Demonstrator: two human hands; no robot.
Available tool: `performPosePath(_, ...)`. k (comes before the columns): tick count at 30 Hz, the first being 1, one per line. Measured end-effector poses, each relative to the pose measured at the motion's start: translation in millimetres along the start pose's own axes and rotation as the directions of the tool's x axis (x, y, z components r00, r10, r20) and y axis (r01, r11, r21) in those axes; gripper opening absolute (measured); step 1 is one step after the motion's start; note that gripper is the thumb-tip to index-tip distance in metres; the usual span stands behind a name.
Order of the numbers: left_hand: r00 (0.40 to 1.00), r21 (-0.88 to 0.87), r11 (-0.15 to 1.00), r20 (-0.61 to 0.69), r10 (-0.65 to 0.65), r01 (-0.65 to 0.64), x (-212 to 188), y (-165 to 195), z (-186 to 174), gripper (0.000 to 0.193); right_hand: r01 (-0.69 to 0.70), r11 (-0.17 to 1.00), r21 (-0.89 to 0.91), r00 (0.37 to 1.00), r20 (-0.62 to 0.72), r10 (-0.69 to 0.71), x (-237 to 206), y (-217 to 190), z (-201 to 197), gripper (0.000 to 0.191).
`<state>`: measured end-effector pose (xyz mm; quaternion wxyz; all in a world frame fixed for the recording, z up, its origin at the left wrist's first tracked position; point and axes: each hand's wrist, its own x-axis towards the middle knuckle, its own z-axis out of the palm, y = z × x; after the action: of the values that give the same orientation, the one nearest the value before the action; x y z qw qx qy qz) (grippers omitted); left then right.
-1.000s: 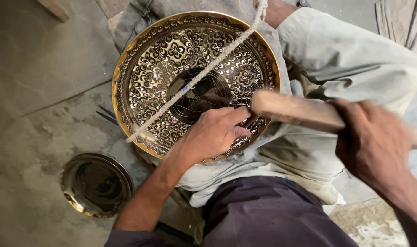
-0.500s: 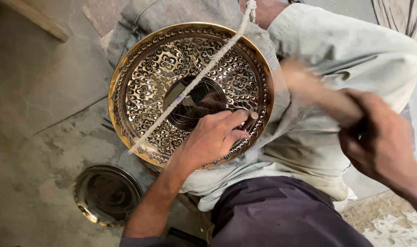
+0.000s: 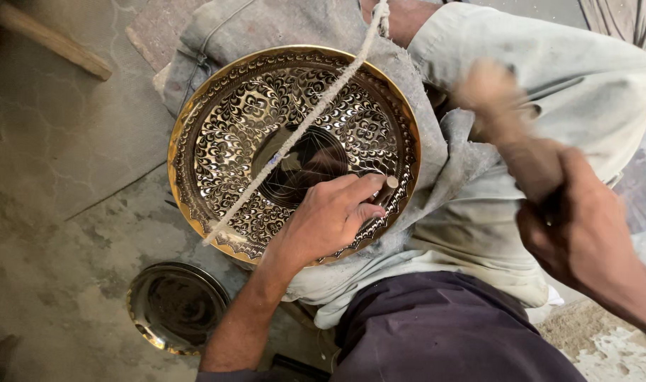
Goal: The person sits on the floor with a decorative brass tray on their lap, holds a small punch against the tray's darkened center with one hand, and strikes the punch with a wooden mallet held in the other hand, repositioning the punch repeatedly to chase line patterns into the metal.
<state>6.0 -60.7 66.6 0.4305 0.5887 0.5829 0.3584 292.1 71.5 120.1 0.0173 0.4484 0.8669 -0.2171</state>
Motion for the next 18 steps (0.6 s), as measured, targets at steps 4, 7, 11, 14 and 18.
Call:
performPosePath(4, 0.999, 0.067, 0.998, 0.029, -0.024, 0.022, 0, 0, -1, 0.027, -0.001, 1.000, 0.001, 0.998, -0.058, 0.001, -1, -7, -10, 0.055)
performPosePath(7, 1.000, 0.008, 1.000, 0.004, 0.003, -0.003, -1, 0, -1, 0.029, 0.089, 0.931, -0.355, 0.986, 0.165, -0.031, 0, -11, -17, 0.058)
performPosePath(11, 0.997, 0.000, 0.999, -0.049, 0.054, -0.054, -2, -1, 1, 0.032, 0.010, 0.992, -0.126, 1.000, 0.005, -0.009, 4, -14, -22, 0.058)
performPosePath(14, 0.999, 0.028, 0.999, -0.042, 0.025, -0.023, -3, -1, 2, 0.033, -0.128, 0.985, -0.113, 0.988, 0.066, 0.137, 7, -16, -25, 0.057)
performPosePath(18, 0.989, -0.138, 0.990, -0.140, -0.044, 0.025, -6, 1, 6, 0.033, 0.151, 0.978, -0.145, 0.984, -0.076, -0.163, 12, -17, -26, 0.053)
